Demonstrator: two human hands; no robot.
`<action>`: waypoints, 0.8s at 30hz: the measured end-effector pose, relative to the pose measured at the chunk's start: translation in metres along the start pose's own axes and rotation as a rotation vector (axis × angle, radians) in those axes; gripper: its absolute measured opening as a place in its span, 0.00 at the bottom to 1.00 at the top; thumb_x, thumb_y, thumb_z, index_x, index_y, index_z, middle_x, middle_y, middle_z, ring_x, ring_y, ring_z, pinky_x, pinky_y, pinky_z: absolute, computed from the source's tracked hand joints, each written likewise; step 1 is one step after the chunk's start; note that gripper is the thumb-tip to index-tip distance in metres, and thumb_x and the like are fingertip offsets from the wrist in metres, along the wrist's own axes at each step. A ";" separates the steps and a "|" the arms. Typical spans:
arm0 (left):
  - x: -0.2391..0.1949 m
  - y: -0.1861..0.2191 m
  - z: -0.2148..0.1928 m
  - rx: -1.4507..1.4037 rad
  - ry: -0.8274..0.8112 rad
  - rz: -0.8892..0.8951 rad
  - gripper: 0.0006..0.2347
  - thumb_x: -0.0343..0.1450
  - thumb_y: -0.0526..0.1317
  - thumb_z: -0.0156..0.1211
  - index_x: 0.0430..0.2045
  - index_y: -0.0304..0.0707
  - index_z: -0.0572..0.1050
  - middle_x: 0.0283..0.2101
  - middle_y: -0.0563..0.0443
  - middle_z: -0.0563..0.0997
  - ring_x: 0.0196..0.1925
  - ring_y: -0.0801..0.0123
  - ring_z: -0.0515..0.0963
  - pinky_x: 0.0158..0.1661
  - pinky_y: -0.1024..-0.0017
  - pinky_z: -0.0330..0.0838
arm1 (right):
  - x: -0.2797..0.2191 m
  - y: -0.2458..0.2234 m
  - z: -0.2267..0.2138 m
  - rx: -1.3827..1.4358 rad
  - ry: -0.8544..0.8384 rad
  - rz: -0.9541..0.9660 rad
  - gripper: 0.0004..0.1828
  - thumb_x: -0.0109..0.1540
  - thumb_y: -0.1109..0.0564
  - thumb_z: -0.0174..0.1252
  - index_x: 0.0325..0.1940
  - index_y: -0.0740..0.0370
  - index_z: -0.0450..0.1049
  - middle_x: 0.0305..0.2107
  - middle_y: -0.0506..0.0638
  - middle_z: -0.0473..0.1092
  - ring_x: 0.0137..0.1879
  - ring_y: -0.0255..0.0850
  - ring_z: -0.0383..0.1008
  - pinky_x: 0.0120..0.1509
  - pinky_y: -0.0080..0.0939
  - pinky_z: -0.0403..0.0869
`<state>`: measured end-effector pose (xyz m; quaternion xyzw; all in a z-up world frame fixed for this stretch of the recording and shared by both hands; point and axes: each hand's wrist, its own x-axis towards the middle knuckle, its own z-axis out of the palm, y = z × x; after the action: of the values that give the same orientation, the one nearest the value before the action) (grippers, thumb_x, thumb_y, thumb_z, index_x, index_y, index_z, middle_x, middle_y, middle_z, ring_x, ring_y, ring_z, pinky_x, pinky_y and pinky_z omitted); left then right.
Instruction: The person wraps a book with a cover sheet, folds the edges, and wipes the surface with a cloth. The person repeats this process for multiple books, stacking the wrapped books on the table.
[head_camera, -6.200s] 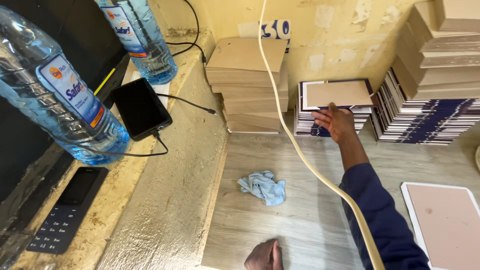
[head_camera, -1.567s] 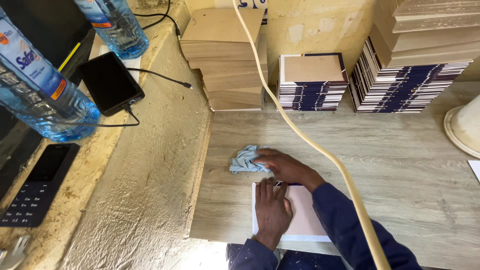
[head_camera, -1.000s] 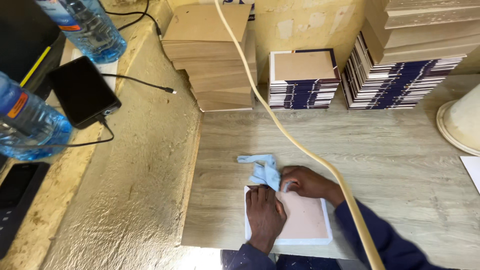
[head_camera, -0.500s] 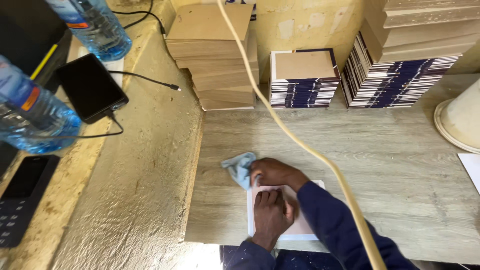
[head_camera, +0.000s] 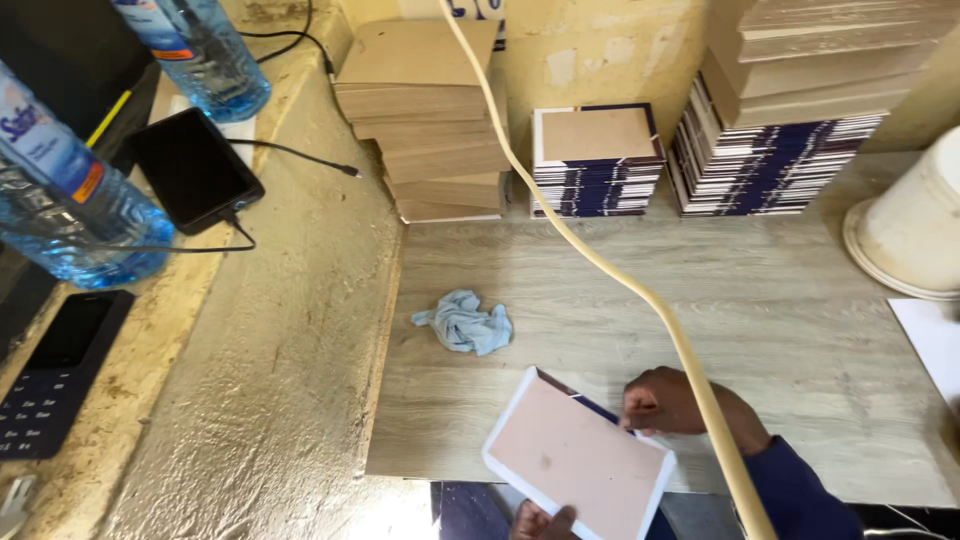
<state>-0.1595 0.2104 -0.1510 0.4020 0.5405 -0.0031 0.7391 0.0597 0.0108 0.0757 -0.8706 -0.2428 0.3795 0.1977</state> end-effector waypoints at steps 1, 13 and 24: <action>0.003 0.007 -0.006 -0.107 -0.157 0.144 0.15 0.57 0.16 0.75 0.26 0.33 0.78 0.30 0.27 0.93 0.24 0.50 0.87 0.25 0.59 0.79 | -0.009 -0.007 0.000 0.046 0.112 -0.137 0.22 0.65 0.30 0.59 0.31 0.46 0.77 0.23 0.36 0.77 0.30 0.27 0.75 0.39 0.34 0.70; -0.167 0.245 0.021 1.271 -0.699 1.142 0.08 0.63 0.43 0.63 0.34 0.53 0.76 0.32 0.51 0.84 0.32 0.47 0.82 0.35 0.52 0.72 | -0.098 -0.137 -0.003 -0.784 0.592 -0.549 0.38 0.50 0.30 0.80 0.53 0.52 0.75 0.50 0.53 0.70 0.65 0.59 0.63 0.80 0.69 0.50; -0.082 0.293 0.005 1.398 -0.971 1.125 0.04 0.72 0.44 0.66 0.30 0.51 0.79 0.32 0.59 0.83 0.34 0.68 0.82 0.36 0.66 0.72 | -0.047 -0.001 0.044 0.416 0.294 0.060 0.16 0.58 0.39 0.78 0.30 0.51 0.86 0.21 0.39 0.76 0.28 0.27 0.69 0.34 0.31 0.64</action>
<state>-0.0609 0.3708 0.0882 0.8948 -0.2077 -0.1328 0.3723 -0.0013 -0.0083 0.0749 -0.8639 -0.1024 0.2962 0.3944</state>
